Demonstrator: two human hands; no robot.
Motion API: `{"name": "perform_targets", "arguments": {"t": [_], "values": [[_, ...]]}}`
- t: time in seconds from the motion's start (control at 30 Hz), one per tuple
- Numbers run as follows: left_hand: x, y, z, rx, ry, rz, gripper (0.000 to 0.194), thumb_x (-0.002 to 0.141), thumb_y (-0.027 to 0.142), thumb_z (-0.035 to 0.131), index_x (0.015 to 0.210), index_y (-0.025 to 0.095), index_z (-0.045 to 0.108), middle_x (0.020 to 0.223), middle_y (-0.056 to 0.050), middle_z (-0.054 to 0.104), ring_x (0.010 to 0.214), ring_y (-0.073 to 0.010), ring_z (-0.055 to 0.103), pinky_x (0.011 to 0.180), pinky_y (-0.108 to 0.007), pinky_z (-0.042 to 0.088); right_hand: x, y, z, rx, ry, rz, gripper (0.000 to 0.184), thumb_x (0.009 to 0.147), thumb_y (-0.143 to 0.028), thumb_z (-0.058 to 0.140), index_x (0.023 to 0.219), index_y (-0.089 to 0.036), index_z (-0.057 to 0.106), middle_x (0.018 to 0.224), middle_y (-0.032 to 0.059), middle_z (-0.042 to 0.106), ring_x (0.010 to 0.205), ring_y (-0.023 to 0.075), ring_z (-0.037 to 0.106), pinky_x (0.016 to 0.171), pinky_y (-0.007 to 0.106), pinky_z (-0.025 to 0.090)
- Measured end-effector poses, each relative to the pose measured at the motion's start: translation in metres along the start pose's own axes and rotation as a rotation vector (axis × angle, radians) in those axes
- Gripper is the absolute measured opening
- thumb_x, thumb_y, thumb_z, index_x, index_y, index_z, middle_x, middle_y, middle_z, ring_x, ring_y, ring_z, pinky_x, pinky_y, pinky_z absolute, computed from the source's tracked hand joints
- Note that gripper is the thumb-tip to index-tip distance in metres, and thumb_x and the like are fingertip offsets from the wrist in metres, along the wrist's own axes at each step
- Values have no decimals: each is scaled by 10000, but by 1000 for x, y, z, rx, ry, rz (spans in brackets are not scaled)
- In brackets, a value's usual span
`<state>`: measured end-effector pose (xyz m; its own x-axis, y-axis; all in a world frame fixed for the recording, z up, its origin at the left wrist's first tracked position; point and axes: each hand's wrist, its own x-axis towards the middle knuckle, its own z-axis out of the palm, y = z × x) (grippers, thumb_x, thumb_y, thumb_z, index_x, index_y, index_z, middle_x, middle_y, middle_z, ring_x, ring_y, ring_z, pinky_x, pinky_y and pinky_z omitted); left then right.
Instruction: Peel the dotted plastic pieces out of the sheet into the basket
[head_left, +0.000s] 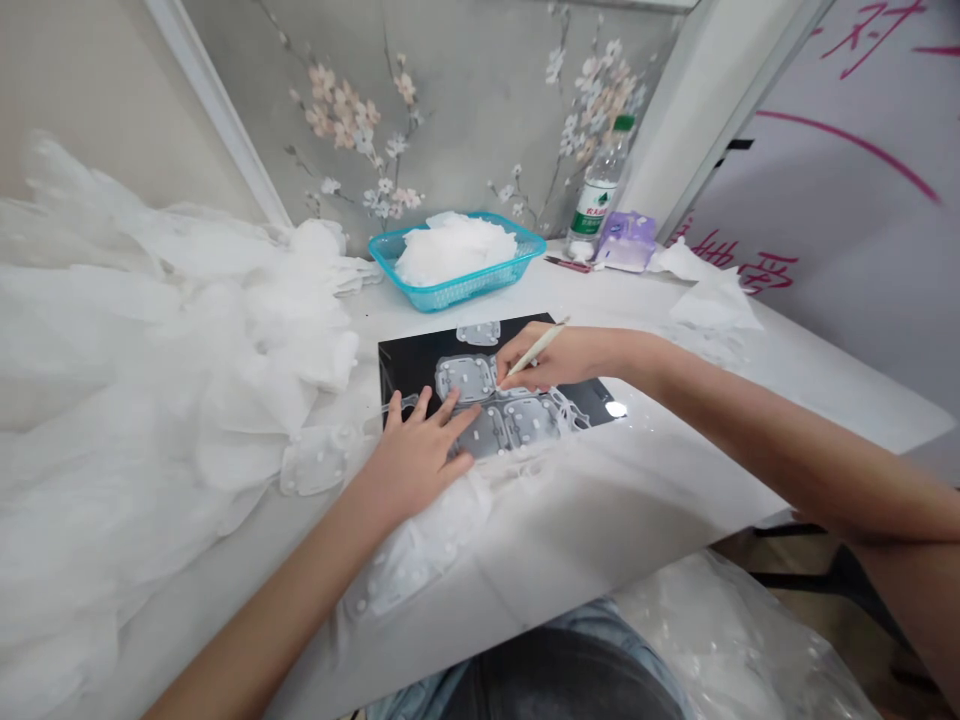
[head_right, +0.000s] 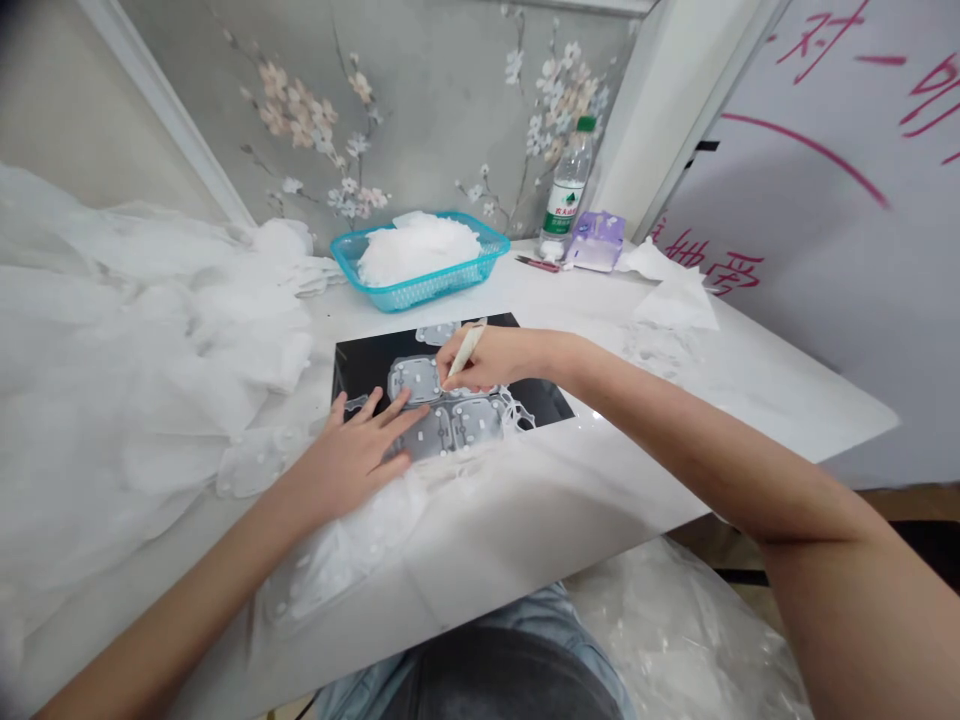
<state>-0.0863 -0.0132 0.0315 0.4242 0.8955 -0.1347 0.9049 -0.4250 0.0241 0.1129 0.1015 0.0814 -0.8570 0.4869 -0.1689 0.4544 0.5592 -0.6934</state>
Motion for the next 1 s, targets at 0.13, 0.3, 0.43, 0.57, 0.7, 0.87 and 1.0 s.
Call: {"name": "perform_targets", "arguments": {"t": [0.13, 0.3, 0.43, 0.57, 0.7, 0.87, 1.0], "values": [[0, 0, 0, 0, 0, -3, 513, 900, 380, 331, 1400, 264, 331, 1494, -79, 281, 1335, -407, 259, 1014, -654, 200, 0, 5, 1, 96, 12, 20, 137, 777, -261, 586, 738, -135, 626, 519, -32, 537, 436, 65, 486, 430, 188, 407], [0, 0, -2, -7, -16, -10, 518, 902, 380, 328, 1407, 266, 317, 1498, -82, 266, 1338, -403, 254, 1014, -650, 206, -1, 10, 4, 168, 50, 22, 138, 775, -267, 599, 752, -134, 629, 527, -32, 539, 449, 67, 496, 433, 186, 420], [0, 0, -2, -8, -16, -6, 519, 903, 389, 323, 1408, 268, 316, 1497, -79, 271, 1338, -402, 255, 1016, -649, 203, -3, 12, 6, 179, 70, 4, 131, 777, -258, 598, 765, -132, 632, 536, -27, 543, 452, 67, 498, 428, 181, 416], [0, -1, 0, -8, -7, -4, 514, 901, 389, 330, 1401, 268, 329, 1495, -79, 276, 1337, -404, 256, 1014, -648, 205, 0, 14, 10, 217, 78, -24, 138, 781, -264, 601, 779, -130, 635, 552, -25, 549, 474, 66, 507, 438, 175, 422], [0, -1, 2, -8, 9, 4, 514, 898, 389, 341, 1396, 262, 339, 1482, -93, 306, 1332, -407, 265, 1009, -655, 206, 11, 13, 18, 274, 69, -82, 145, 778, -266, 611, 791, -122, 631, 562, -32, 550, 478, 58, 506, 446, 169, 431], [0, 0, 2, -7, 8, 1, 508, 896, 378, 336, 1389, 259, 352, 1484, -86, 304, 1328, -422, 263, 1000, -668, 203, 15, 7, 24, 282, 86, -108, 156, 776, -273, 611, 783, -119, 635, 599, -12, 575, 517, 70, 531, 448, 171, 452], [0, -3, -5, -10, 8, -42, 517, 862, 400, 388, 1369, 296, 380, 1482, -51, 317, 1315, -444, 272, 1004, -652, 213, 1, 12, 23, 289, 239, -90, 180, 777, -296, 615, 793, -120, 647, 571, -9, 572, 487, 69, 523, 428, 167, 443]]}}
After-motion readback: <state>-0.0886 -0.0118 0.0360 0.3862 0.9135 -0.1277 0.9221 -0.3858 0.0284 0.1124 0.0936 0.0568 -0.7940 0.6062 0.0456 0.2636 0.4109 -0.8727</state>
